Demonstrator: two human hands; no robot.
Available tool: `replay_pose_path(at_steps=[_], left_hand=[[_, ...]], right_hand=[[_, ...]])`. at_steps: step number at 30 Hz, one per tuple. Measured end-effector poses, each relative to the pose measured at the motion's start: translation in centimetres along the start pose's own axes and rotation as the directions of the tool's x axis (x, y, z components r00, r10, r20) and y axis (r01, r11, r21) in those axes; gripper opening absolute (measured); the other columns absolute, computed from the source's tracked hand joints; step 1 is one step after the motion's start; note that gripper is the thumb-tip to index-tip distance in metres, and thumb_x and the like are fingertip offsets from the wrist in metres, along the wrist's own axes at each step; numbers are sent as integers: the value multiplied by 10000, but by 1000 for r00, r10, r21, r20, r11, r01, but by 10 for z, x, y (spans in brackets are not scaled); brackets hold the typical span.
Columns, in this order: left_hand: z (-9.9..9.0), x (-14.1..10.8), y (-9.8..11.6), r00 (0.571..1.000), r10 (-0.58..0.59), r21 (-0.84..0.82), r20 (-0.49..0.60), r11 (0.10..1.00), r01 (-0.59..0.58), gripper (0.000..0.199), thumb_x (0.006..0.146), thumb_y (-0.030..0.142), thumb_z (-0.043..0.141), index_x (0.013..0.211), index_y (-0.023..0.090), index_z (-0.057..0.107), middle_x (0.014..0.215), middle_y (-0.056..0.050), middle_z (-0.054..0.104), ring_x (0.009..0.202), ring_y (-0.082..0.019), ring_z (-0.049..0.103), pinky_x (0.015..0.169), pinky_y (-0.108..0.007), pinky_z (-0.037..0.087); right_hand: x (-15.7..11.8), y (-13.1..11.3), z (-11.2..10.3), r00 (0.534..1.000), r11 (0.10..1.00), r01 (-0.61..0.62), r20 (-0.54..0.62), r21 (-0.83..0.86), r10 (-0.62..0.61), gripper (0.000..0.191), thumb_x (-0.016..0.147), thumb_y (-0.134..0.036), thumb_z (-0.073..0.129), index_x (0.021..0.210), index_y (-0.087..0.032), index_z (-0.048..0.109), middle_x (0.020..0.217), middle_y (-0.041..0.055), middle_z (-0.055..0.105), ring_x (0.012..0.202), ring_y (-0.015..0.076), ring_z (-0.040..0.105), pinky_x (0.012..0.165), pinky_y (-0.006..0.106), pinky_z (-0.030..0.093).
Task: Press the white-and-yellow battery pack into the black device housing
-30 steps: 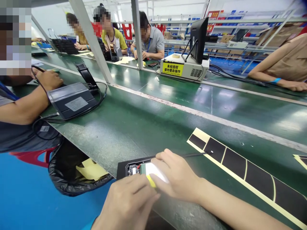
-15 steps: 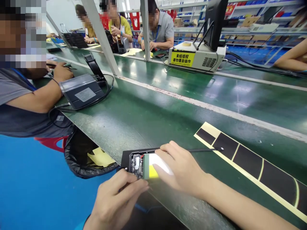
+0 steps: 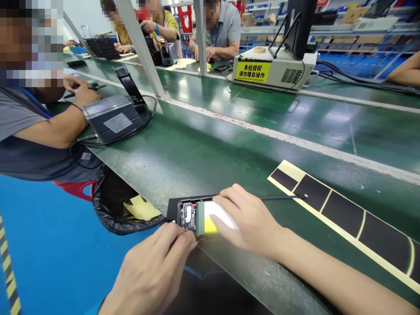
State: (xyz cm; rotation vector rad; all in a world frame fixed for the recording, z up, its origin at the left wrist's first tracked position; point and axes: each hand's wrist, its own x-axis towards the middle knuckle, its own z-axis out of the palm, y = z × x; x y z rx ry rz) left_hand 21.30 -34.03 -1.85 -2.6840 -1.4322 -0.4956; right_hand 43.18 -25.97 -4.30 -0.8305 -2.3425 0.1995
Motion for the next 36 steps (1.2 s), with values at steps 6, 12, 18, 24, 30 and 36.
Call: replay_pose_path(at_steps=[6, 12, 18, 24, 30, 36], left_hand=[[-14, 8, 3, 989, 15, 93, 145, 995, -28, 141, 922, 112, 461, 895, 190, 576, 799, -14, 507, 657, -170, 509, 510, -329, 322], [-19, 14, 5, 987, -13, 100, 163, 995, -3, 133, 954, 169, 453, 902, 204, 570, 791, -3, 480, 644, -161, 482, 509, -325, 310], [-22, 15, 7, 984, -8, 102, 176, 995, -10, 120, 939, 157, 468, 890, 203, 568, 789, -2, 487, 640, -165, 494, 503, -327, 315], [-18, 21, 12, 984, 63, 206, 166, 974, -98, 151, 891, 102, 483, 860, 184, 606, 764, -16, 527, 639, -197, 542, 486, -337, 385], [-19, 21, 13, 985, 97, 254, 140, 958, -130, 215, 899, 84, 452, 797, 182, 614, 727, -12, 555, 613, -195, 538, 488, -350, 396], [-15, 19, 11, 976, 202, 210, 87, 954, -216, 177, 893, 81, 479, 910, 141, 644, 736, -29, 590, 644, -198, 557, 494, -338, 402]], right_hand=[[-1, 1, 0, 1000, 1000, 3, -20, -4, -3, 279, 938, -291, 518, 988, -61, 668, 874, 111, 609, 776, 200, 477, 672, 356, 453], [0, 1, -1, 1000, 1000, -4, 3, -6, 4, 286, 941, -290, 508, 974, -61, 676, 851, 104, 603, 778, 200, 491, 667, 353, 458], [1, 0, -2, 1000, 1000, -4, -7, -5, 4, 285, 941, -286, 513, 971, -55, 677, 853, 107, 607, 775, 197, 495, 669, 354, 462], [0, 1, -1, 1000, 1000, -4, -6, -6, 4, 291, 945, -294, 505, 970, -58, 674, 858, 106, 607, 779, 198, 491, 667, 352, 461], [-1, 1, -1, 1000, 1000, -2, 0, -8, 2, 280, 939, -296, 509, 971, -68, 670, 858, 103, 604, 779, 200, 482, 672, 354, 458], [-2, 3, -1, 1000, 1000, 4, 1, -10, -4, 250, 933, -289, 502, 966, -92, 653, 871, 103, 603, 785, 203, 471, 686, 356, 461]])
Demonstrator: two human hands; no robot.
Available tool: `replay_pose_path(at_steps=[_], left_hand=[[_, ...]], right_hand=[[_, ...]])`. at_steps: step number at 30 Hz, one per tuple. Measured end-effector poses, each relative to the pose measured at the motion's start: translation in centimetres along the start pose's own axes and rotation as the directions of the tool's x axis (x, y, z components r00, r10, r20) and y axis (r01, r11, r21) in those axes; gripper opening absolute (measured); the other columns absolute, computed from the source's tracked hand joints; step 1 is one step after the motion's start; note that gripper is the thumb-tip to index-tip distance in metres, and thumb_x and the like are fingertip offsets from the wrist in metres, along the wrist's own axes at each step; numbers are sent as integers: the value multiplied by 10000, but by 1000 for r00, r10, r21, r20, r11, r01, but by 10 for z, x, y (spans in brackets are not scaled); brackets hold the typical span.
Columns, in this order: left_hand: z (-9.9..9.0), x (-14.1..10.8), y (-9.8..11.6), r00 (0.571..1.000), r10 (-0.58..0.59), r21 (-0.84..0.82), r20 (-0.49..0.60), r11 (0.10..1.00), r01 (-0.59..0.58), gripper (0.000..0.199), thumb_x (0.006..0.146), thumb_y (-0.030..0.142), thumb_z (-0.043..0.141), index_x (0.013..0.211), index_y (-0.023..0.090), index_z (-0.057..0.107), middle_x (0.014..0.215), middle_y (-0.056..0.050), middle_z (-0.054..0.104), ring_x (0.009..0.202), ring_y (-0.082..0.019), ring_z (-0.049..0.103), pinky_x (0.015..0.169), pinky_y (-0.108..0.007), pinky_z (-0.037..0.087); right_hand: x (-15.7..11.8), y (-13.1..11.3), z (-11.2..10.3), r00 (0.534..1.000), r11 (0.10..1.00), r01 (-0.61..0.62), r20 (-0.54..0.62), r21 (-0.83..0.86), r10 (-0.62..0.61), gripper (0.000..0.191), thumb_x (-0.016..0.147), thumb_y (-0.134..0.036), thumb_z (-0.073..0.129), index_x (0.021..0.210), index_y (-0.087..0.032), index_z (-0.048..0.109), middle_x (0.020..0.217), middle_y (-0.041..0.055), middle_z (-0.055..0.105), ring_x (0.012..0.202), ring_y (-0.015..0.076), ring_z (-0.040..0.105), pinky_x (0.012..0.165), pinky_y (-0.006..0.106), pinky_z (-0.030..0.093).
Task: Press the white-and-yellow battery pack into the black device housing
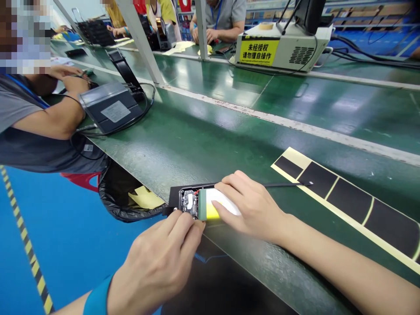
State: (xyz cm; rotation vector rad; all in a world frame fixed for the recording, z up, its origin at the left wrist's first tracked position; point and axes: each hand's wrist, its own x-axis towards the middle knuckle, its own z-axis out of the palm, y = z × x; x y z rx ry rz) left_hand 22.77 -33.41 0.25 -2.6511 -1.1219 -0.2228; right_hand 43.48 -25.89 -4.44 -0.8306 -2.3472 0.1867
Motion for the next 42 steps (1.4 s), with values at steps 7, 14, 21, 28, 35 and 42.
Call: replay_pose_path(at_steps=[7, 14, 21, 28, 35, 42], left_hand=[[0, 5, -11, 998, 2, 21, -63, 1000, 0, 20, 883, 166, 603, 896, 160, 616, 757, -12, 559, 638, -173, 532, 531, -339, 393], [21, 1, -31, 969, 44, -56, -244, 997, -59, 308, 784, 235, 768, 1041, 136, 630, 809, -18, 606, 699, -141, 577, 603, -291, 470], [34, -11, -27, 962, -186, -340, -202, 934, 109, 347, 810, 298, 745, 1100, 152, 622, 944, -46, 681, 796, -141, 642, 695, -282, 550], [27, -13, -29, 967, -176, -344, -185, 933, 104, 257, 842, 165, 689, 1090, 187, 626, 989, -37, 694, 821, -141, 650, 713, -283, 555], [26, 1, -27, 973, -137, -341, -185, 938, 67, 259, 832, 174, 695, 1079, 177, 621, 968, -21, 675, 790, -133, 612, 665, -282, 515], [17, 19, -30, 979, 18, -186, -205, 981, -57, 210, 850, 207, 665, 1044, 134, 634, 887, -45, 671, 784, -185, 638, 612, -325, 554]], right_hand=[[0, 0, -1, 1000, 1000, 10, -19, 11, -10, 245, 924, -273, 503, 964, -80, 650, 862, 107, 596, 772, 200, 462, 677, 352, 457], [0, 1, 2, 999, 999, 6, -35, 45, -4, 243, 921, -263, 506, 969, -72, 650, 867, 110, 595, 772, 197, 462, 680, 353, 460], [0, 0, 4, 998, 999, -2, -59, 45, 5, 222, 909, -273, 541, 983, -89, 642, 891, 105, 607, 769, 193, 454, 675, 348, 459], [1, -1, 2, 999, 997, -20, -31, 80, 22, 220, 928, -265, 511, 986, -95, 638, 882, 100, 608, 774, 190, 468, 676, 348, 461], [2, -3, 1, 999, 995, -20, -29, 103, 23, 218, 919, -238, 519, 971, -71, 649, 866, 107, 609, 769, 193, 474, 670, 353, 451], [1, -2, 4, 998, 996, -19, -59, 90, 25, 193, 916, -255, 529, 970, -101, 632, 879, 96, 612, 764, 190, 469, 667, 348, 451]])
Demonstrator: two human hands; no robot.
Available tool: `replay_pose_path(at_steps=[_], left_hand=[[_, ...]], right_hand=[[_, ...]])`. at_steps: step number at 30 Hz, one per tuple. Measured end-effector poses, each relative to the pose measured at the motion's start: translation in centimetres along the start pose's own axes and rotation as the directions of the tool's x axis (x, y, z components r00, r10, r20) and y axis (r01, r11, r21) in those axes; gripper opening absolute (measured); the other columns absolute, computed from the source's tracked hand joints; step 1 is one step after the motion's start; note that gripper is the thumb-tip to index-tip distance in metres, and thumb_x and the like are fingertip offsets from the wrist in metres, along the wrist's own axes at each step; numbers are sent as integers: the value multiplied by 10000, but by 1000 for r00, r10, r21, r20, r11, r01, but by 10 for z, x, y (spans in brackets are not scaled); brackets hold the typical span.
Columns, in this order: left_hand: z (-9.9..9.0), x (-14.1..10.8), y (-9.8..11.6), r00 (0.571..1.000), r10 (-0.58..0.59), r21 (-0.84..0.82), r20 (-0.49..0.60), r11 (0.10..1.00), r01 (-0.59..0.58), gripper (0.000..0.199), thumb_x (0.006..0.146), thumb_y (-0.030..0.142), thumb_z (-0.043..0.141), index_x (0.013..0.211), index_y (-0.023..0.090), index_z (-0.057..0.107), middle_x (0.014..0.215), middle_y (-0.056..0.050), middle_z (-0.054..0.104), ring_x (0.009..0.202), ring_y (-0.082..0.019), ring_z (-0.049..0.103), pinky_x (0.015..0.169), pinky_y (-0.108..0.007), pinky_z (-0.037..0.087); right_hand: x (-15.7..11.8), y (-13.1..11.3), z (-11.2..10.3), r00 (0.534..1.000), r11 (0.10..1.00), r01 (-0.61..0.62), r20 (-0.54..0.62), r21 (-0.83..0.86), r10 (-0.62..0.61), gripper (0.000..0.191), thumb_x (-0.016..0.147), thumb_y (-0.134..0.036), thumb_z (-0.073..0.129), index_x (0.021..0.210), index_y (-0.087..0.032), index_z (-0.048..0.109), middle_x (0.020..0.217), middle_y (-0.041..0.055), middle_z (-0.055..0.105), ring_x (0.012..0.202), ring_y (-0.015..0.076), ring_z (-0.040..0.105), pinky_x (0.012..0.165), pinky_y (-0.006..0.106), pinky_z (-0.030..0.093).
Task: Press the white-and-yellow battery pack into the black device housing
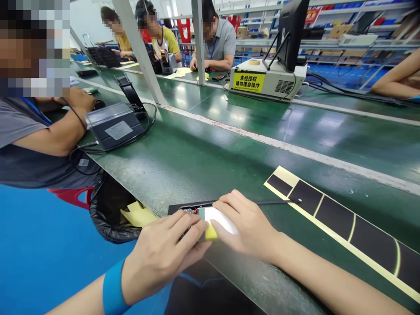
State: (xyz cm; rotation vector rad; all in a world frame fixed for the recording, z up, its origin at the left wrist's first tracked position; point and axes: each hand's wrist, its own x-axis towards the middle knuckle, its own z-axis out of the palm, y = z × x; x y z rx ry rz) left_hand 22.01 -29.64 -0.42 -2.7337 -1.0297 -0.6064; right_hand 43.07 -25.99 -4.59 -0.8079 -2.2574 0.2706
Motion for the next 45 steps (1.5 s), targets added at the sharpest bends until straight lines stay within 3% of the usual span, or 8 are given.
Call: replay_pose_path(at_steps=[7, 10, 13, 16, 20, 29, 38, 45], left_hand=[[1, 15, 4, 997, 70, 16, -20, 997, -70, 115, 822, 173, 673, 921, 126, 640, 840, -53, 692, 785, -202, 675, 647, -343, 598], [9, 11, 1, 991, 99, 11, -92, 995, -98, 173, 788, 185, 733, 909, 104, 639, 884, -63, 706, 831, -198, 669, 717, -332, 594], [14, 2, -4, 991, -32, -115, -126, 993, 18, 377, 780, 299, 772, 1063, 98, 625, 973, -75, 707, 910, -187, 656, 798, -327, 583], [13, -4, -7, 979, -201, -248, -11, 949, 192, 530, 817, 363, 729, 1257, 136, 540, 1163, -96, 670, 1064, -193, 623, 891, -337, 574], [12, -4, -7, 970, -172, -226, 174, 951, 210, 630, 855, 367, 672, 1400, 181, 417, 1355, -79, 582, 1251, -200, 531, 999, -351, 548], [1, 14, -21, 949, 33, -134, 314, 991, 9, 507, 907, 351, 585, 1370, 192, 454, 1354, -55, 606, 1220, -199, 566, 943, -336, 585], [-11, 48, 1, 956, 100, 87, 277, 988, -129, 442, 657, 53, 524, 1095, 75, 578, 1056, -127, 738, 895, -243, 726, 729, -357, 650], [-13, 55, 7, 933, 247, 175, 264, 938, -298, 376, 653, 36, 518, 1014, 37, 624, 1072, -181, 731, 928, -294, 727, 791, -381, 639]], right_hand=[[0, 0, 3, 1000, 1000, -1, -7, -20, 1, 182, 920, -240, 512, 965, -111, 631, 872, 92, 596, 760, 187, 469, 681, 342, 447], [0, 0, 1, 1000, 1000, 5, 4, -20, -5, 184, 924, -243, 499, 940, -114, 630, 851, 86, 587, 750, 186, 460, 675, 337, 440], [1, -1, 0, 1000, 999, 4, 29, -41, -3, 212, 940, -238, 453, 933, -110, 622, 833, 88, 586, 740, 193, 448, 668, 347, 433], [2, 0, 0, 999, 998, 6, 43, -56, -3, 227, 957, -215, 405, 977, -102, 601, 859, 96, 599, 757, 203, 454, 693, 364, 437], [1, 0, 2, 999, 993, 29, 41, -113, -24, 236, 971, -203, 386, 1092, -75, 544, 971, 122, 621, 819, 224, 492, 746, 384, 449], [2, -1, 0, 997, 985, 70, 1, -159, -71, 202, 950, -179, 426, 1048, -60, 556, 939, 131, 637, 797, 233, 496, 705, 385, 464], [3, 0, 2, 995, 980, 93, -22, -175, -98, 210, 920, -115, 366, 1024, -75, 544, 885, 122, 613, 730, 211, 440, 642, 365, 453], [1, 1, 5, 994, 982, 96, -34, -163, -103, 216, 895, -128, 364, 1036, -74, 519, 884, 125, 598, 720, 211, 425, 614, 361, 445]])
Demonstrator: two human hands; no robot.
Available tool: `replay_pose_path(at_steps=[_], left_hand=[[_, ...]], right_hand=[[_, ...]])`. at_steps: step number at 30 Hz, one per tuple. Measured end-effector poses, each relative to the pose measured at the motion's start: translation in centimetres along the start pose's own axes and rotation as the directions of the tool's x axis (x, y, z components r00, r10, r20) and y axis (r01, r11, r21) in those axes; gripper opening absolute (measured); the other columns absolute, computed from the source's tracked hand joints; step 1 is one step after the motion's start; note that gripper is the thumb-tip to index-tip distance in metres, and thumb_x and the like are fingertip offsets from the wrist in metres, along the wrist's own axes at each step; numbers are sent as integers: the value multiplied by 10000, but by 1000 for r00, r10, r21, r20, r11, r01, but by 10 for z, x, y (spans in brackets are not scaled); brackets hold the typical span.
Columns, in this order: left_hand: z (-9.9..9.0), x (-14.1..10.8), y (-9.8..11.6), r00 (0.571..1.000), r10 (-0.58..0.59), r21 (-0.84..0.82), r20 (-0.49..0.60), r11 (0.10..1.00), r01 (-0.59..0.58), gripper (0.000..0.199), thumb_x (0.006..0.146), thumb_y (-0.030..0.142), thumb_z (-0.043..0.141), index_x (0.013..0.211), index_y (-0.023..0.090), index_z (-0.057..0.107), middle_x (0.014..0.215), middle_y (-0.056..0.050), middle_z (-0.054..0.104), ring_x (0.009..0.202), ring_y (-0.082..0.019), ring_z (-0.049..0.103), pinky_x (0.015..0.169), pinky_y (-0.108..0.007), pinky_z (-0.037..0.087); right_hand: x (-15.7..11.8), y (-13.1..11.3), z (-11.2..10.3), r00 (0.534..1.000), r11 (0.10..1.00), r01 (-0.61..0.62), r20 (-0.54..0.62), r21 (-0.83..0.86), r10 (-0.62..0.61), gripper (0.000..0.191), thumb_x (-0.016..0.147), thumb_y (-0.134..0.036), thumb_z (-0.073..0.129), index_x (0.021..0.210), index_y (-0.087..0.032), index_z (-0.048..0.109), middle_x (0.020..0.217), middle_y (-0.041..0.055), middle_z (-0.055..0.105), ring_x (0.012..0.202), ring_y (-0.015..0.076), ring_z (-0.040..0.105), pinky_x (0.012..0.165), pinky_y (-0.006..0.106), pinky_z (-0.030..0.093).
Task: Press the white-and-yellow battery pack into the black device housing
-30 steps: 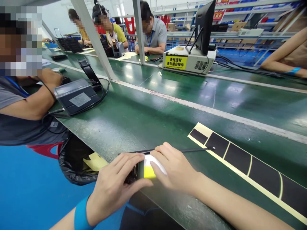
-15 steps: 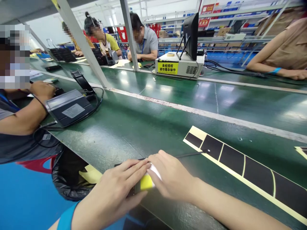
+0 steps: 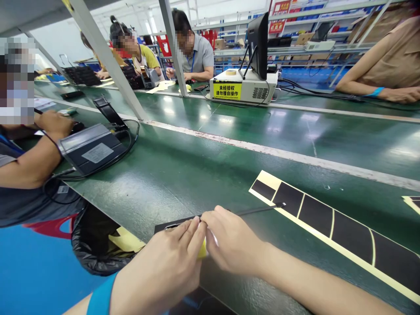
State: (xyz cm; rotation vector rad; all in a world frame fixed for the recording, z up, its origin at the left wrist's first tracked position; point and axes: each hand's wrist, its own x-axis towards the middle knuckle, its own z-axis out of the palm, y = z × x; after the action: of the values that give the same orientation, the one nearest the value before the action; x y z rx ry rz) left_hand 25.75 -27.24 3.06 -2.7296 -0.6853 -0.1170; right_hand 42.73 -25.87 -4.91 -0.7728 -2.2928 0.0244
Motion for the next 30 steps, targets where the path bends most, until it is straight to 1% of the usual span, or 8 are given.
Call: replay_pose_path(at_steps=[6, 10, 13, 17, 20, 23, 27, 30], left_hand=[[14, -9, 0, 996, 81, 43, -37, 996, -80, 370, 739, 76, 563, 1087, -40, 614, 1087, -249, 708, 983, -359, 706, 795, -433, 641], [26, -20, -1, 982, 100, 56, -159, 994, -92, 352, 759, 88, 605, 1083, -49, 623, 1077, -250, 712, 981, -372, 705, 797, -454, 643], [33, -32, -3, 971, -40, -99, -234, 995, 17, 400, 829, 163, 640, 1186, -11, 595, 1180, -195, 691, 1083, -294, 677, 896, -388, 620], [38, -41, 0, 950, -284, -298, -128, 925, 236, 581, 877, 429, 634, 1325, 80, 509, 1264, -106, 657, 1144, -208, 628, 929, -326, 602], [41, -40, 6, 939, -335, -293, -72, 907, 302, 678, 842, 518, 644, 1366, 122, 478, 1261, -84, 656, 1120, -230, 608, 848, -349, 627], [47, -40, 10, 940, -324, -273, -103, 918, 287, 569, 877, 423, 632, 1343, 123, 507, 1267, -88, 650, 1118, -245, 582, 856, -388, 613], [56, -45, 12, 938, -310, -263, -154, 928, 263, 505, 901, 376, 605, 1347, 156, 521, 1277, -98, 639, 1080, -253, 578, 808, -400, 599], [58, -47, 12, 938, -314, -230, -149, 933, 276, 464, 906, 320, 601, 1358, 243, 526, 1299, -82, 624, 1074, -247, 585, 793, -383, 584]], right_hand=[[-3, 0, 4, 1000, 1000, 1, -1, -10, -1, 212, 901, -177, 379, 1011, -84, 534, 832, 108, 583, 718, 211, 423, 612, 361, 446], [-3, 0, 5, 1000, 1000, -1, -4, -24, 1, 210, 913, -214, 387, 1002, -90, 532, 811, 97, 570, 714, 206, 417, 612, 356, 446], [-2, 0, 4, 1000, 999, 4, -5, -42, -5, 195, 892, -191, 384, 984, -97, 528, 826, 100, 572, 720, 208, 427, 622, 360, 454], [-1, -1, 0, 999, 998, 18, -43, -65, -21, 227, 886, -157, 359, 1021, -65, 517, 858, 130, 592, 749, 225, 462, 616, 368, 469], [0, -4, -1, 998, 997, 16, -58, -72, -20, 236, 902, -152, 339, 1043, -55, 500, 863, 137, 600, 737, 226, 474, 598, 371, 467], [0, -4, -5, 996, 997, -77, -41, 32, 78, 220, 946, -225, 351, 1081, -92, 463, 886, 114, 602, 708, 201, 468, 593, 359, 478], [-8, 8, -28, 981, 964, -182, -29, 192, 191, 743, 849, -611, 580, 1336, -118, 312, 1227, 178, 545, 1091, 288, 520, 892, 497, 507], [-21, 21, -46, 923, 894, -345, 274, 287, 269, 1135, 648, -633, 774, 1470, -164, 148, 1452, 196, 377, 1323, 327, 394, 1058, 530, 420]])
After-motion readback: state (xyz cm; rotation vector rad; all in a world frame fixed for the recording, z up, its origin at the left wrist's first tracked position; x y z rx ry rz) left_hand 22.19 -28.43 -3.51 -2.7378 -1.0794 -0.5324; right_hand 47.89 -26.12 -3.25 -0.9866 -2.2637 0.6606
